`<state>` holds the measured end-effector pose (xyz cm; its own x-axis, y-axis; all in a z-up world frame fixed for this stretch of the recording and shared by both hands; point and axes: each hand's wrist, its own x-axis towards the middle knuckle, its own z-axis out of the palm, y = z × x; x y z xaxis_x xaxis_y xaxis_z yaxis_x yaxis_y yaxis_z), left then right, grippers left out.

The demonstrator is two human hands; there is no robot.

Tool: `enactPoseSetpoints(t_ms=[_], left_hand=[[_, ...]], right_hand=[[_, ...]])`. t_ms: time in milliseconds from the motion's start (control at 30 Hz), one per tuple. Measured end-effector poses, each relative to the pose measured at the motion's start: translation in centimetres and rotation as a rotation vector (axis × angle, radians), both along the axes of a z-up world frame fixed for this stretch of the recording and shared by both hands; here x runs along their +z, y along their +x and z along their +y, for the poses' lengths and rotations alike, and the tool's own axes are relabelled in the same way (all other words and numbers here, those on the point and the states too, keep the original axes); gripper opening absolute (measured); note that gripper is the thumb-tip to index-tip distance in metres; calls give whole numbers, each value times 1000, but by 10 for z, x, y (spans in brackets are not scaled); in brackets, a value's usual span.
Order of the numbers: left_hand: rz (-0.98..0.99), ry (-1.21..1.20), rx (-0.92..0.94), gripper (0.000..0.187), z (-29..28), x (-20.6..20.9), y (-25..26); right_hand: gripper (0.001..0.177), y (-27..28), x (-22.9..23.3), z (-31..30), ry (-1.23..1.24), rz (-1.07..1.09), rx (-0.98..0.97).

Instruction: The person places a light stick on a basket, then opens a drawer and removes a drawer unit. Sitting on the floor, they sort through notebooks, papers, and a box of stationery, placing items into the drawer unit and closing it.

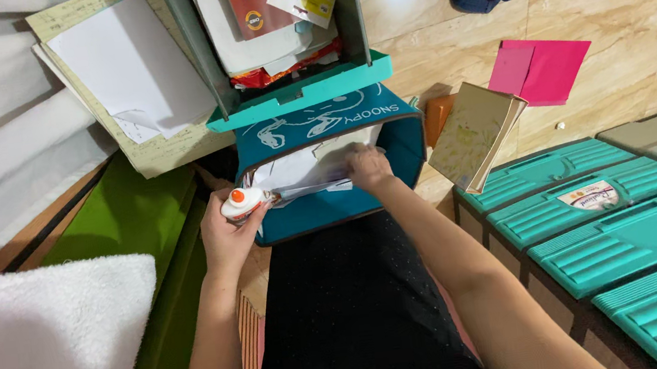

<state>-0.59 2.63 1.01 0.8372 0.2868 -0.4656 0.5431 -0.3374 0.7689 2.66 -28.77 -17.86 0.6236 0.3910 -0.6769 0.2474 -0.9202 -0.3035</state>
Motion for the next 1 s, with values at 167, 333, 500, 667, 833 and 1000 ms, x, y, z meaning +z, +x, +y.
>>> enactPoseSetpoints(t_ms=[167,333,500,667,833,1000], left_hand=[[66,-200,30,42,4,-10,-12],[117,-588,72,67,0,-13,-14],[218,-805,47,86,0,-19,-24],[152,-847,258,59,12,-34,-40],[14,-1012,325,55,35,-27,-42],[-151,-1377,218,51,49,-21,-37]], right_hand=[[15,49,59,13,462,412,-504],[6,70,104,35,854,884,-910],[5,71,126,71,964,939,-916],[5,71,136,96,1132,866,-910],[11,84,189,109,1044,115,-380],[23,94,236,123,894,-290,272]])
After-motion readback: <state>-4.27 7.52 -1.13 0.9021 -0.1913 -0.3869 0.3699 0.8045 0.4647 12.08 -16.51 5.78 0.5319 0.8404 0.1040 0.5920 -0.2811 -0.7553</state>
